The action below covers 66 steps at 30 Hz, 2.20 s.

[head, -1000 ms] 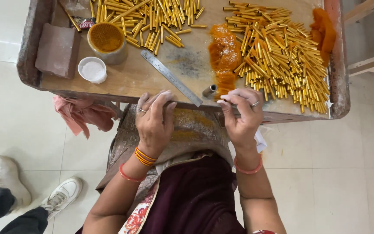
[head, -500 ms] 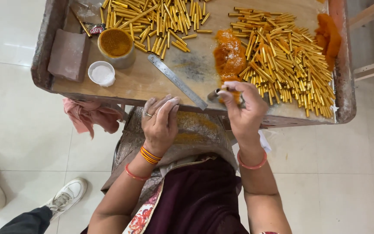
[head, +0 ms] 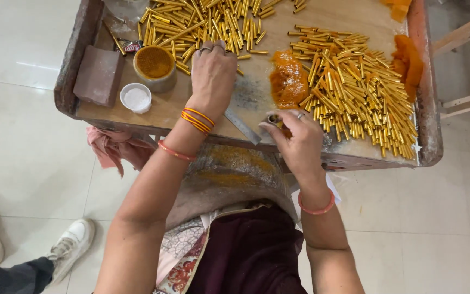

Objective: The worker measures gold-colored tubes using a metal ruler, applies white powder, and coats them with orange wax or lac at a workstation.

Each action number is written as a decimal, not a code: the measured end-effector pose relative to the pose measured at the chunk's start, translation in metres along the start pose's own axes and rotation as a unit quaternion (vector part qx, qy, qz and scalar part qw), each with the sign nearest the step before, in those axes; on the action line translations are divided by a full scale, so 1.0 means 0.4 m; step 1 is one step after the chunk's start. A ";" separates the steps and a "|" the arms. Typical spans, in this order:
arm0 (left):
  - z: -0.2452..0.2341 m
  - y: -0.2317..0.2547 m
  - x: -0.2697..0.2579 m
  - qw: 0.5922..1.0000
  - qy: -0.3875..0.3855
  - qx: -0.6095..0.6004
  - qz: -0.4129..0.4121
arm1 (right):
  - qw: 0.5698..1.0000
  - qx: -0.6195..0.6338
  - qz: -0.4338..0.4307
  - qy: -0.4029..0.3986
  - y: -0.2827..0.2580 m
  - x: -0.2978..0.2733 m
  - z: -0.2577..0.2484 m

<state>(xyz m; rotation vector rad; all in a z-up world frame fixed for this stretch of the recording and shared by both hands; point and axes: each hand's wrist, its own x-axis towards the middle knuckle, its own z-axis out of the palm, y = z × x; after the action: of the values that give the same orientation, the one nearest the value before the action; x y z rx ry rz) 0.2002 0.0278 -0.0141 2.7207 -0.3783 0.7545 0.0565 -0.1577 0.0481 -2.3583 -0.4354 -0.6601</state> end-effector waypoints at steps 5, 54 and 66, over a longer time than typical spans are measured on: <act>-0.036 0.008 -0.012 0.997 0.029 -0.030 0.065 | 1.000 -0.018 -0.018 0.002 -0.001 0.002 0.001; -0.101 0.367 -0.437 0.281 -0.190 -0.873 -0.351 | 0.913 0.382 0.031 0.140 -0.076 -0.210 0.044; -0.276 0.258 -0.366 0.820 -0.062 -0.567 -0.056 | 0.938 0.307 0.044 0.158 -0.006 -0.250 0.016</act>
<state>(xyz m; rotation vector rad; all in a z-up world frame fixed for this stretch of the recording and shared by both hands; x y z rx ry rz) -0.0050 -0.0043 0.0198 1.6171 -0.4805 0.1662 -0.0243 -0.1652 -0.0108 -1.6383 -0.3290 -0.7193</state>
